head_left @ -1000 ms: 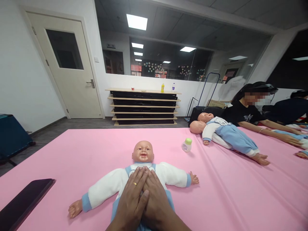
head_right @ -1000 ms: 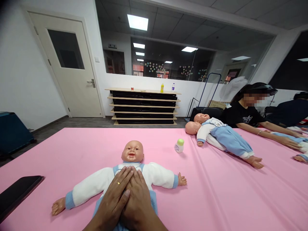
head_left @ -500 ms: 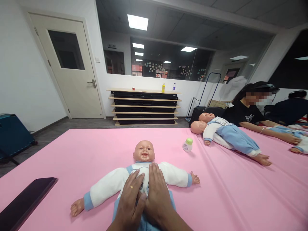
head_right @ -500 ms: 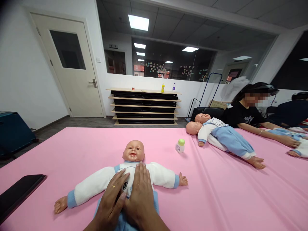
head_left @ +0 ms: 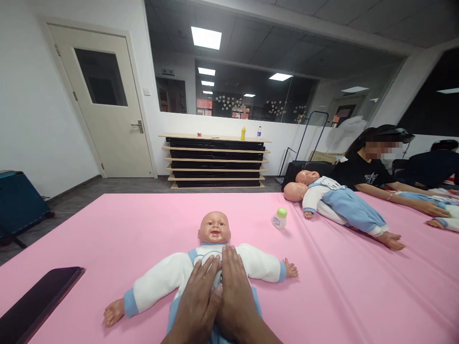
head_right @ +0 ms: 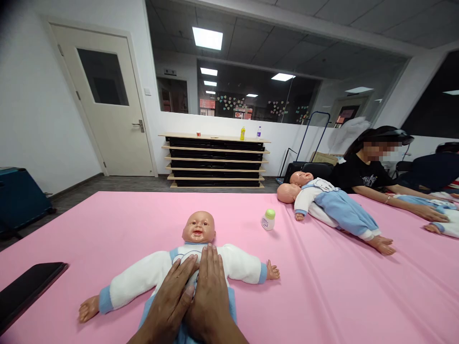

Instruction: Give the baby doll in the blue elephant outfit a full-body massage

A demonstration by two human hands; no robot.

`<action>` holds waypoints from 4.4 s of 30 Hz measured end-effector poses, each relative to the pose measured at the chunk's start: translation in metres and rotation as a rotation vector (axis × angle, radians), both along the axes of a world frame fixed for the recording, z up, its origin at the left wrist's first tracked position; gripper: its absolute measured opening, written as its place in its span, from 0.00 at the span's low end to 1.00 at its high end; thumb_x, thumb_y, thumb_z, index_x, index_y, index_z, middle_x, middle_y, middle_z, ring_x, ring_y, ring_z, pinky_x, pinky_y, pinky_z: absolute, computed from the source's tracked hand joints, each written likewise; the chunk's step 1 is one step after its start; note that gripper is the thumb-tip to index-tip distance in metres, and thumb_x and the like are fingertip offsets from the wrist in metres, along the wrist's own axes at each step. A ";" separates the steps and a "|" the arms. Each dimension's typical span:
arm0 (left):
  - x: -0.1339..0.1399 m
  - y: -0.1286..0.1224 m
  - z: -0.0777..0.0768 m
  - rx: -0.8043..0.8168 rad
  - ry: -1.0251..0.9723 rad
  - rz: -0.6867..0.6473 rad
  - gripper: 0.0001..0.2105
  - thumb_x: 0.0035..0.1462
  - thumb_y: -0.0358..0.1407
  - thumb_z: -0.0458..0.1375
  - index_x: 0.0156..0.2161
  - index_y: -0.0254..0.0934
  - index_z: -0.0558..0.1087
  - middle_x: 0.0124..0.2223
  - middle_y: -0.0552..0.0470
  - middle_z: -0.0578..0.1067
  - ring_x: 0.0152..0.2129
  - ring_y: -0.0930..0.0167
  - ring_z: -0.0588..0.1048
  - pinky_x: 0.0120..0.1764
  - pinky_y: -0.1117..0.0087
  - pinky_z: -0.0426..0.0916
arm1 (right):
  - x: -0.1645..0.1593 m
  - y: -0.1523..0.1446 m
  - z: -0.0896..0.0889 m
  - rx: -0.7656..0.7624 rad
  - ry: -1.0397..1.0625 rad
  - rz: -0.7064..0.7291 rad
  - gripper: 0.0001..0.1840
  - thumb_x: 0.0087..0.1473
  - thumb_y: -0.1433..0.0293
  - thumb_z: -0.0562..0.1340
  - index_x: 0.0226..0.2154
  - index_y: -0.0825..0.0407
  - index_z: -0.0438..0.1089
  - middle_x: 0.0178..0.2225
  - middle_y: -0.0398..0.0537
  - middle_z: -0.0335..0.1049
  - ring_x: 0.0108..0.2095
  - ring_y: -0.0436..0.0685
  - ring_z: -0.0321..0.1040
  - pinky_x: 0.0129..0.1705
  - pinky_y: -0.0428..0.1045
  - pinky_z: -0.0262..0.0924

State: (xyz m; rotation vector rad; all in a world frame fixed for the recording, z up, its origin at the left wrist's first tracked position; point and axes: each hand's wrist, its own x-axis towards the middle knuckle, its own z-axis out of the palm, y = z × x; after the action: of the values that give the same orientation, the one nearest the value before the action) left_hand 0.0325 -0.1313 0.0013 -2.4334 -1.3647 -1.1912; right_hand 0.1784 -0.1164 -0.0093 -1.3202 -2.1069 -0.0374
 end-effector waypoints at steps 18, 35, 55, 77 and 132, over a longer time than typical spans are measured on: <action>-0.003 0.014 -0.009 0.138 0.104 0.031 0.30 0.67 0.40 0.47 0.71 0.42 0.44 0.64 0.47 0.67 0.60 0.66 0.67 0.62 0.60 0.62 | -0.002 0.014 -0.022 0.197 0.040 0.022 0.40 0.61 0.69 0.49 0.70 0.58 0.33 0.67 0.64 0.50 0.67 0.71 0.48 0.62 0.68 0.56; -0.007 0.017 -0.005 0.126 0.123 -0.037 0.31 0.67 0.40 0.48 0.71 0.44 0.45 0.63 0.49 0.68 0.60 0.66 0.67 0.62 0.61 0.61 | 0.001 0.019 -0.026 0.198 0.038 0.042 0.40 0.61 0.69 0.48 0.70 0.57 0.29 0.66 0.64 0.50 0.66 0.72 0.51 0.60 0.69 0.58; -0.008 0.013 -0.008 0.113 0.120 0.019 0.29 0.66 0.38 0.48 0.70 0.44 0.49 0.63 0.48 0.68 0.59 0.65 0.68 0.61 0.61 0.63 | -0.001 0.013 -0.018 0.237 0.084 0.030 0.40 0.61 0.66 0.51 0.70 0.57 0.36 0.65 0.64 0.55 0.65 0.72 0.54 0.59 0.67 0.60; -0.004 0.017 -0.025 0.084 -0.089 0.187 0.31 0.66 0.37 0.47 0.71 0.45 0.43 0.69 0.45 0.58 0.66 0.61 0.55 0.64 0.49 0.56 | 0.001 0.013 0.015 0.115 -0.055 0.346 0.35 0.59 0.74 0.50 0.68 0.49 0.49 0.62 0.50 0.62 0.63 0.59 0.59 0.66 0.61 0.52; 0.006 0.007 -0.023 -0.100 -0.423 0.117 0.26 0.69 0.35 0.41 0.71 0.45 0.46 0.70 0.48 0.56 0.67 0.65 0.53 0.67 0.54 0.50 | 0.000 0.002 0.033 0.377 0.109 0.294 0.25 0.55 0.72 0.56 0.56 0.55 0.65 0.50 0.56 0.74 0.52 0.61 0.72 0.54 0.55 0.70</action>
State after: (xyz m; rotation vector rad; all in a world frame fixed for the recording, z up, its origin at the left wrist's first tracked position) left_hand 0.0383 -0.1246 -0.0217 -2.2038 -1.6822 -1.7128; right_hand 0.1781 -0.1145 0.0240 -0.7698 -2.0548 -0.2209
